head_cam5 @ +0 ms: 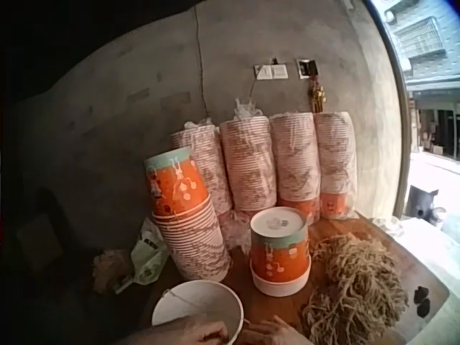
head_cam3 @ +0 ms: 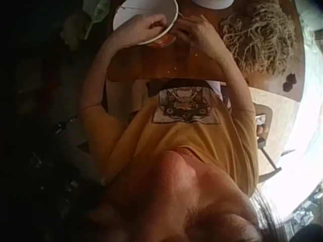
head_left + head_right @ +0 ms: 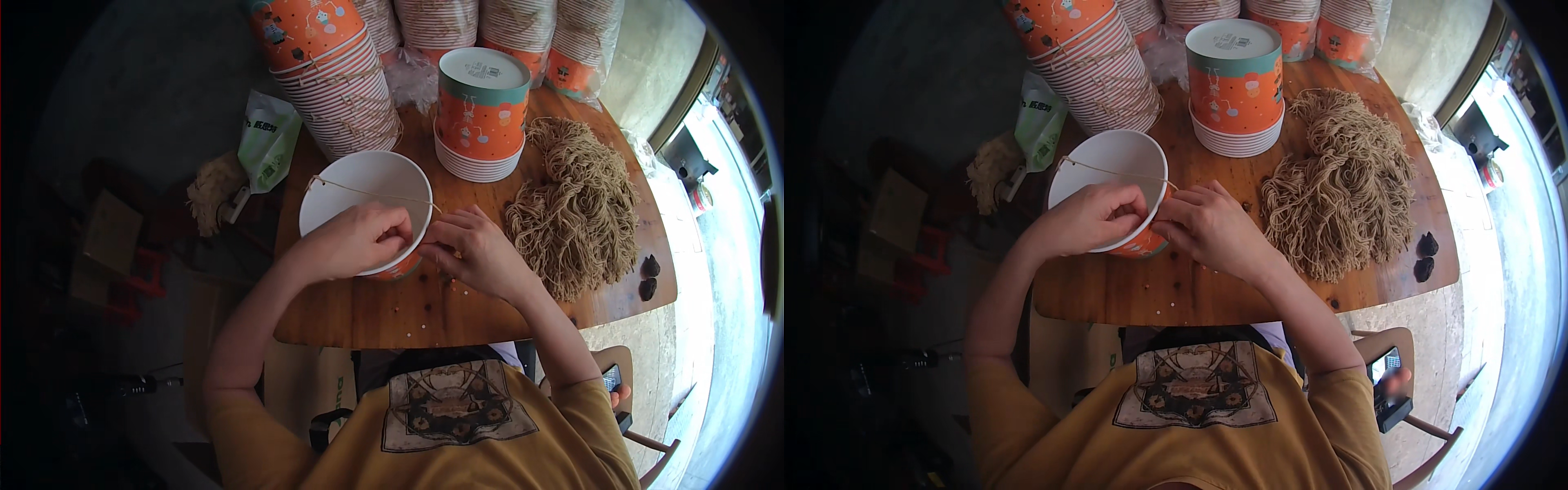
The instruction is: Attaching strings to paper buckets by threading them through pre-drilled holes and knotting them.
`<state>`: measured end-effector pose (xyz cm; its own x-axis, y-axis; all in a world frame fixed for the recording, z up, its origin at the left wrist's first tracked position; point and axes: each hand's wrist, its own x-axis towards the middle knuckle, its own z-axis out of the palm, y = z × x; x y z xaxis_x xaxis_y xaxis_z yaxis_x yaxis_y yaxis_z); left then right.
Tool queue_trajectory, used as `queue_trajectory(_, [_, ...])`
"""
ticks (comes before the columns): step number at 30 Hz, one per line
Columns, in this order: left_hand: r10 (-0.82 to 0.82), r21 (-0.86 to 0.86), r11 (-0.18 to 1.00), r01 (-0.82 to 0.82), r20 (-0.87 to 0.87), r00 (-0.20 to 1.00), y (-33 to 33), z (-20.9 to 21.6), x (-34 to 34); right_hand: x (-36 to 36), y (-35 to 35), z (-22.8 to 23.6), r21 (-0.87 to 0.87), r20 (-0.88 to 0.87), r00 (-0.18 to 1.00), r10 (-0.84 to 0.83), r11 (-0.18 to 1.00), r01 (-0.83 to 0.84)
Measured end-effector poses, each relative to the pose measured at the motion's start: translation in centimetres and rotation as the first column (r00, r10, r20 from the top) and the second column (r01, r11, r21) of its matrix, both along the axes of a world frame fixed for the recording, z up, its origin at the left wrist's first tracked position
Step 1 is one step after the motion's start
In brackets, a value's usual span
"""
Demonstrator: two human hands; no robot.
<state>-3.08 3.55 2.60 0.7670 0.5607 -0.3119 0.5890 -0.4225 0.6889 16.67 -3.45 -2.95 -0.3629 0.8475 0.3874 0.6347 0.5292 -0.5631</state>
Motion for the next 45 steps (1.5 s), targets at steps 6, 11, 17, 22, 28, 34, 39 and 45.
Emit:
queue_trajectory(6, [0.05,0.775,0.606,-0.181,0.19,0.981,-2.7,-0.4,0.5,0.9,-0.6,1.6,0.207,0.054,0.998,-0.038,0.978,0.026])
queue_trajectory(11, [0.357,-0.006,0.915,-0.404,0.481,0.801,-2.3,-1.9,0.8,1.1,0.0,2.9,0.337,0.151,0.985,0.086,0.932,-0.133])
queue_trajectory(17, [0.528,-0.533,0.82,-0.21,0.562,0.637,-2.2,-1.7,1.8,1.8,1.7,4.4,0.148,0.011,0.964,0.267,0.953,-0.266])
queue_trajectory(22, [0.569,-0.579,0.786,-0.218,0.539,0.621,-1.8,-2.1,2.6,1.7,3.9,4.3,-0.015,-0.221,0.927,0.304,0.949,-0.315])
queue_trajectory(28, [0.544,-0.615,0.767,-0.183,0.473,0.693,-1.6,-2.0,2.6,1.5,6.8,3.5,0.059,-0.242,0.912,0.331,0.943,-0.326])
queue_trajectory(34, [0.471,-0.555,0.817,-0.157,0.483,0.739,-1.1,-1.7,1.7,2.1,7.4,2.9,-0.113,-0.575,0.742,0.344,0.865,-0.489])
queue_trajectory(39, [0.421,-0.501,0.851,-0.154,0.477,0.771,-1.3,-1.9,2.2,1.6,7.1,2.7,-0.151,-0.604,0.746,0.28,0.879,-0.452])
queue_trajectory(45, [0.422,-0.522,0.842,-0.136,0.48,0.769,-0.8,-2.1,2.1,1.0,7.4,2.0,0.079,-0.305,0.931,0.201,0.979,-0.186])
